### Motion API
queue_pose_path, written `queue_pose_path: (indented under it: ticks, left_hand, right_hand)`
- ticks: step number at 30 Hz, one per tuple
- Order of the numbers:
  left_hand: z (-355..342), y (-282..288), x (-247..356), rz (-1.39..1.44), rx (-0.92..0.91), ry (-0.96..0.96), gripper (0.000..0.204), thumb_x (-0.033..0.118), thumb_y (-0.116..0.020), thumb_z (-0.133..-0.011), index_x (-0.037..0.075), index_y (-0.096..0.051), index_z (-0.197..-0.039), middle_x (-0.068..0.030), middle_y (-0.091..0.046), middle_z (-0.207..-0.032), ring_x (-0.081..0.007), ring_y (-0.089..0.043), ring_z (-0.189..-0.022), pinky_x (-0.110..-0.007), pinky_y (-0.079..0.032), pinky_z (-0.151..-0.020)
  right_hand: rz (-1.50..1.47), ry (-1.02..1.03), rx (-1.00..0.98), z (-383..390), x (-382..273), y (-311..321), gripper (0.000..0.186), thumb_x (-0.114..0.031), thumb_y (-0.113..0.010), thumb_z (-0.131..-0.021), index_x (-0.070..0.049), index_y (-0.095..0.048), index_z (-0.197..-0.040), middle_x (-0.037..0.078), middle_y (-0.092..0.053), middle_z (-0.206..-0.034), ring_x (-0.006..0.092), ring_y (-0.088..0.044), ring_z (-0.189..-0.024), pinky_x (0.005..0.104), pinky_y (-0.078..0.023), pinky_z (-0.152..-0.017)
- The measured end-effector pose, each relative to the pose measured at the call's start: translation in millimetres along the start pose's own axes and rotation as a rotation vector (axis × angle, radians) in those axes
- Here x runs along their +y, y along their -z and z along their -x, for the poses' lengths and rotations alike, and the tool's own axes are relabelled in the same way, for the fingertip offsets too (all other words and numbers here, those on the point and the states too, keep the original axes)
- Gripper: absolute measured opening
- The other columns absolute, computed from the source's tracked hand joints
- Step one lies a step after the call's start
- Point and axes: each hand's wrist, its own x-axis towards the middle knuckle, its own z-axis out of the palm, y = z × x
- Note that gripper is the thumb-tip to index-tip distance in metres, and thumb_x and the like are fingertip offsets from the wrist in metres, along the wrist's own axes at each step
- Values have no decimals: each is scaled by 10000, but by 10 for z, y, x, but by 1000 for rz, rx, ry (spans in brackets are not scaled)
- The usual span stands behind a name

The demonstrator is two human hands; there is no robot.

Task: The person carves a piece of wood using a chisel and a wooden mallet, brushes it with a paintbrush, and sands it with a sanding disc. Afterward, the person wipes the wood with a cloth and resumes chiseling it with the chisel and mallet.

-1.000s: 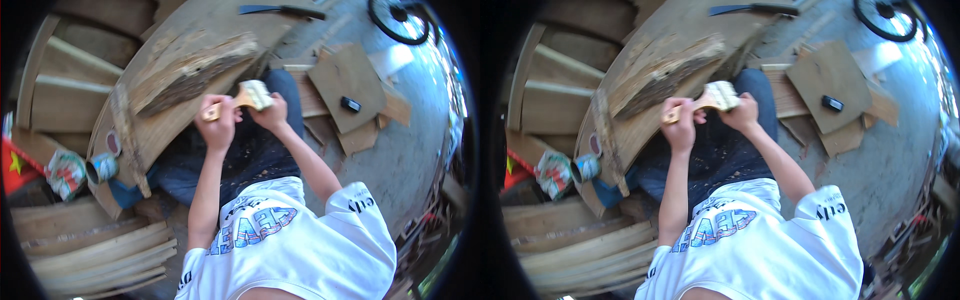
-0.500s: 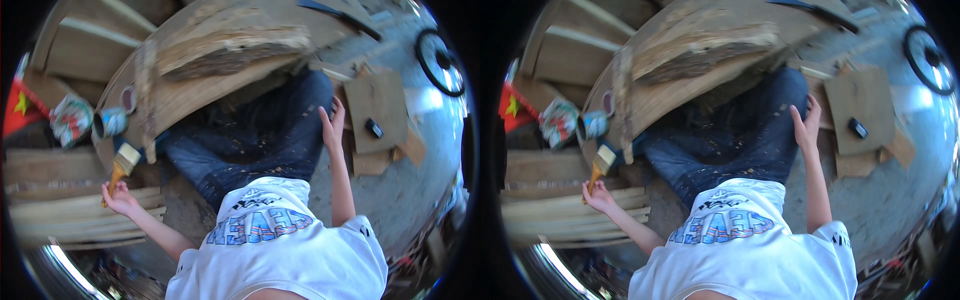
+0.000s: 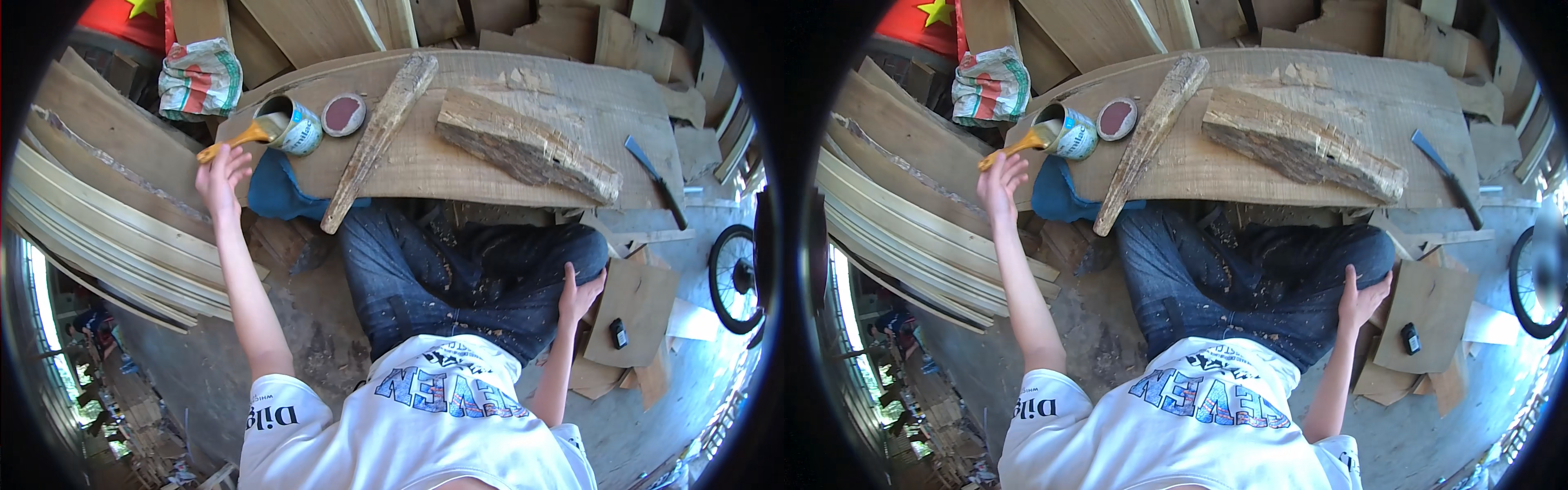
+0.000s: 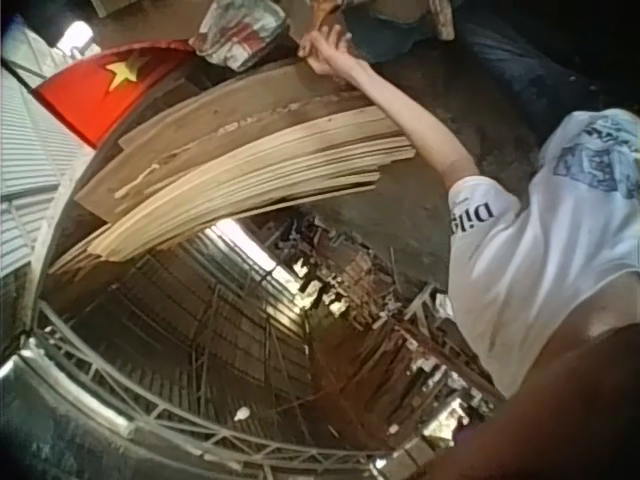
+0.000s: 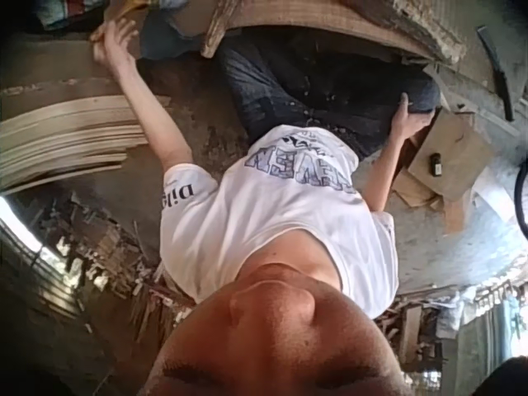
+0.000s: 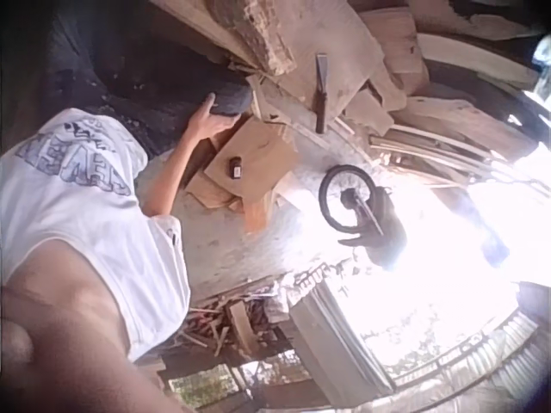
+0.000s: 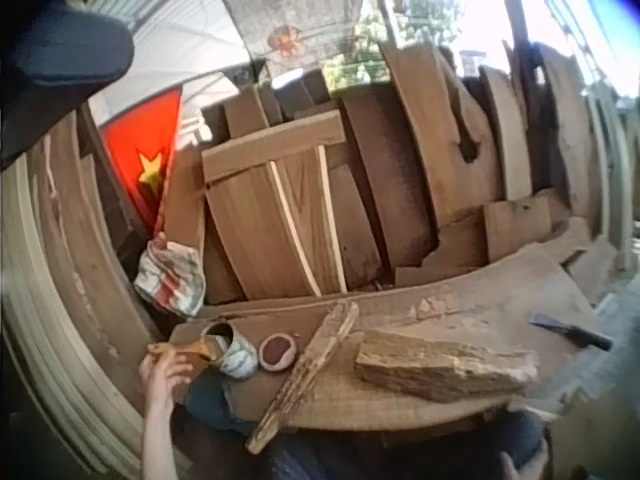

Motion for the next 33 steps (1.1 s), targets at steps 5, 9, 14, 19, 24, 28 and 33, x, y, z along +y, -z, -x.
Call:
queue_pose_path:
  ticks: [5,9,14,19,24,28,33]
  left_hand:
    - [578,55,-529,-64,148,52,223,224,-651,-889,32,-662,-1004,-80,-688,-772,-109,-624,-572,-210,-392,-420]
    - [1150,-465,-725,-533,-207,-225,335,244,-752,-802,30,-654,-1041,-92,-678,-937,-203,-631,-857,-327,-502,-698]
    - [1247,-830,-675,-966,-395,-398,511,290,-741,-771,67,-544,-1186,-176,-622,-1005,-385,-591,-913,-464,-491,-768]
    - [1401,-979,-642,-888,-549,-116,605,421,-723,-782,42,-523,-1209,-228,-633,-1094,-415,-610,-1012,-471,-504,-815]
    - [1046,-1253,-738,-584,-446,-279,409,374,-659,-879,7,-642,-1059,-147,-676,-851,-316,-646,-800,-401,-515,-745]
    - [378,-1531,-887,-1007,-349,-846,523,248,-640,-836,9,-469,-1269,-189,-494,-1307,-394,-447,-1198,-491,-379,-999]
    - [-28,-1334,-1212,-1098,-389,-1024,448,66,-572,-812,-37,-505,-1242,-241,-562,-1219,-400,-518,-1158,-454,-428,-978]
  right_hand:
    - [10,-19,10,0,10,14,978,-518,-702,-784,20,-249,-1464,262,-319,-1455,390,-304,-1371,432,-244,-1141]
    - [40,-57,-5,-16,-5,18,1000,-515,-703,-778,39,-231,-1463,283,-307,-1458,406,-294,-1376,435,-247,-1141]
    - [30,-17,16,-15,-40,6,940,-445,-726,-774,42,-276,-1441,275,-347,-1435,415,-320,-1355,456,-271,-1124]
    - [12,363,23,123,-670,30,539,-243,-737,-749,-94,-549,-1231,187,-467,-1363,364,-414,-1290,470,-324,-1075]
    - [-257,482,-370,336,-1007,-456,444,-188,-728,-734,-27,-569,-1116,194,-562,-1158,356,-521,-1123,421,-418,-983]
    - [-464,296,-784,714,-769,-1097,398,-134,-717,-784,1,-590,-1136,158,-658,-1029,220,-654,-857,343,-537,-769]
    - [-477,459,-1144,836,-836,-1032,268,-87,-671,-841,5,-624,-1089,99,-687,-953,160,-661,-854,296,-534,-778]
